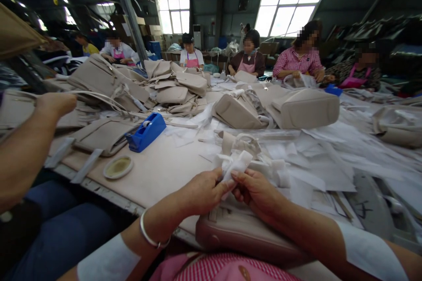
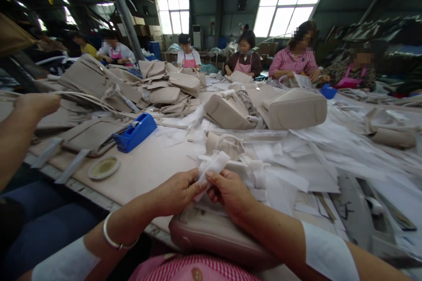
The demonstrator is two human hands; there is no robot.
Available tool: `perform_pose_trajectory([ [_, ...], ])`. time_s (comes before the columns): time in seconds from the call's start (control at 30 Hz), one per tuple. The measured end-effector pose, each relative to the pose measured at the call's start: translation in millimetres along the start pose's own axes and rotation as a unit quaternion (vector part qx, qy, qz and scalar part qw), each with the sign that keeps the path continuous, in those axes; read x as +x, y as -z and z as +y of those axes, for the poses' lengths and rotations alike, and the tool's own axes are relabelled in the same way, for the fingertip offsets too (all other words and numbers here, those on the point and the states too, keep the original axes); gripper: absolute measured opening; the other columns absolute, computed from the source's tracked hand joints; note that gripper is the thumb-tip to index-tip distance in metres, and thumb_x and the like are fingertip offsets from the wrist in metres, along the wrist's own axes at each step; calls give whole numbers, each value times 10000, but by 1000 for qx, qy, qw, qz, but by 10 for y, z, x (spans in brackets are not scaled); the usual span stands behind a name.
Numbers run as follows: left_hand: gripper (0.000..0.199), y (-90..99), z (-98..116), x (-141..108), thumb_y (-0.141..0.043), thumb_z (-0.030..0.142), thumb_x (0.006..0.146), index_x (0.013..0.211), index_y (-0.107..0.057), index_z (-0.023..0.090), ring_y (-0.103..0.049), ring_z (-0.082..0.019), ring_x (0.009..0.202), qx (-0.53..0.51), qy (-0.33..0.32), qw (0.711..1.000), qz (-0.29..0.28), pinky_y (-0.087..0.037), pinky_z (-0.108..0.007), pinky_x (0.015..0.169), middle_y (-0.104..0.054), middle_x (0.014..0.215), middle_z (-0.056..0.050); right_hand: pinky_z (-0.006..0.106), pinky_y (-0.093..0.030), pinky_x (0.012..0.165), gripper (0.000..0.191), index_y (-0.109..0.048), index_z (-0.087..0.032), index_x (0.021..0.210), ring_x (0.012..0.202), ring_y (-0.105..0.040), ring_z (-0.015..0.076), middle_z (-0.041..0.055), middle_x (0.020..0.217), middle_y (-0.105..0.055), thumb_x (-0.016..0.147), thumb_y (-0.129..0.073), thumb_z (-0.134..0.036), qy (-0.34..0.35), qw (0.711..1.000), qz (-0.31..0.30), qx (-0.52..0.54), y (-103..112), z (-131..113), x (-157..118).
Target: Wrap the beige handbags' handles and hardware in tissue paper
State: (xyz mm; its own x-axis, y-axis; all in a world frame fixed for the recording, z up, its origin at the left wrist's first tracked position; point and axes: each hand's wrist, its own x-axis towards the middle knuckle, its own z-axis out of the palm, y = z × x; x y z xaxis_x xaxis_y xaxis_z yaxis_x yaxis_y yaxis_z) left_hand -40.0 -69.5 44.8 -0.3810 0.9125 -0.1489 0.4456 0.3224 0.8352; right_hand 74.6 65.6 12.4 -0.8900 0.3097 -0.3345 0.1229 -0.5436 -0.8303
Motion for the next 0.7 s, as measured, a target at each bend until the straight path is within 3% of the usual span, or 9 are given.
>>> perform_pose_trajectory([
  [0.2,379,-190,-7,79,-494,513,886,957,-600,155,-625,-181,717,-191,62,980,-13,-482,-281,657,-690,824,-66,179,-369,446,365,-627,-130,847,491,-491,70,1,641,-610,730,-754,-452,3,1000,-23,-5,12,25,19],
  [0.27,363,-244,-15,89,-490,505,888,928,-580,155,-599,-166,673,-199,77,977,-5,-468,-272,616,-674,795,-59,199,-374,451,404,-622,-135,811,486,-494,86,6,612,-604,768,-688,-531,4,995,-30,-100,56,3,24],
  [0.33,346,-262,-27,86,-474,495,896,912,-565,163,-568,-155,621,-167,91,982,7,-446,-266,568,-645,754,-40,223,-373,455,443,-616,-144,743,466,-490,100,5,554,-581,841,-575,-574,24,962,-31,-269,117,-69,-4],
  [0.4,306,-252,-42,71,-452,461,909,905,-557,174,-562,-155,616,-121,92,988,16,-424,-262,548,-624,733,-25,245,-370,477,467,-604,-160,651,461,-483,110,5,515,-560,905,-492,-535,84,878,-34,-470,178,-204,-82],
  [0.5,273,-227,-57,47,-435,427,918,887,-561,187,-574,-166,652,-53,86,995,25,-414,-269,572,-631,734,-23,288,-414,580,393,-627,-168,654,580,-553,156,45,616,-621,924,-511,-430,255,687,-13,-681,225,-468,-244],
  [0.57,294,-229,-55,34,-423,446,923,894,-577,197,-582,-177,671,-15,75,996,34,-420,-281,596,-650,753,-29,348,-458,750,233,-686,-165,893,838,-623,230,109,900,-694,889,-586,-375,373,560,-23,-739,216,-606,-296],
  [0.6,313,-235,-49,29,-414,459,926,905,-589,201,-591,-187,688,2,65,997,36,-428,-288,614,-662,771,-37,390,-443,859,256,-670,-177,1059,1013,-602,272,134,1095,-674,869,-621,-341,414,506,-48,-755,204,-645,-285],
  [0.67,347,-251,-37,15,-402,479,929,941,-613,204,-620,-213,759,31,44,998,33,-445,-306,669,-688,834,-62,477,-336,1026,443,-566,-234,1284,1291,-436,329,127,1406,-512,851,-651,-276,452,421,-117,-778,176,-656,-188],
  [0.7,356,-257,-32,6,-403,483,929,968,-620,203,-632,-229,808,44,38,998,33,-451,-315,704,-698,879,-77,508,-281,1065,469,-537,-246,1317,1359,-353,340,113,1479,-439,859,-639,-249,457,393,-139,-786,165,-634,-114],
])
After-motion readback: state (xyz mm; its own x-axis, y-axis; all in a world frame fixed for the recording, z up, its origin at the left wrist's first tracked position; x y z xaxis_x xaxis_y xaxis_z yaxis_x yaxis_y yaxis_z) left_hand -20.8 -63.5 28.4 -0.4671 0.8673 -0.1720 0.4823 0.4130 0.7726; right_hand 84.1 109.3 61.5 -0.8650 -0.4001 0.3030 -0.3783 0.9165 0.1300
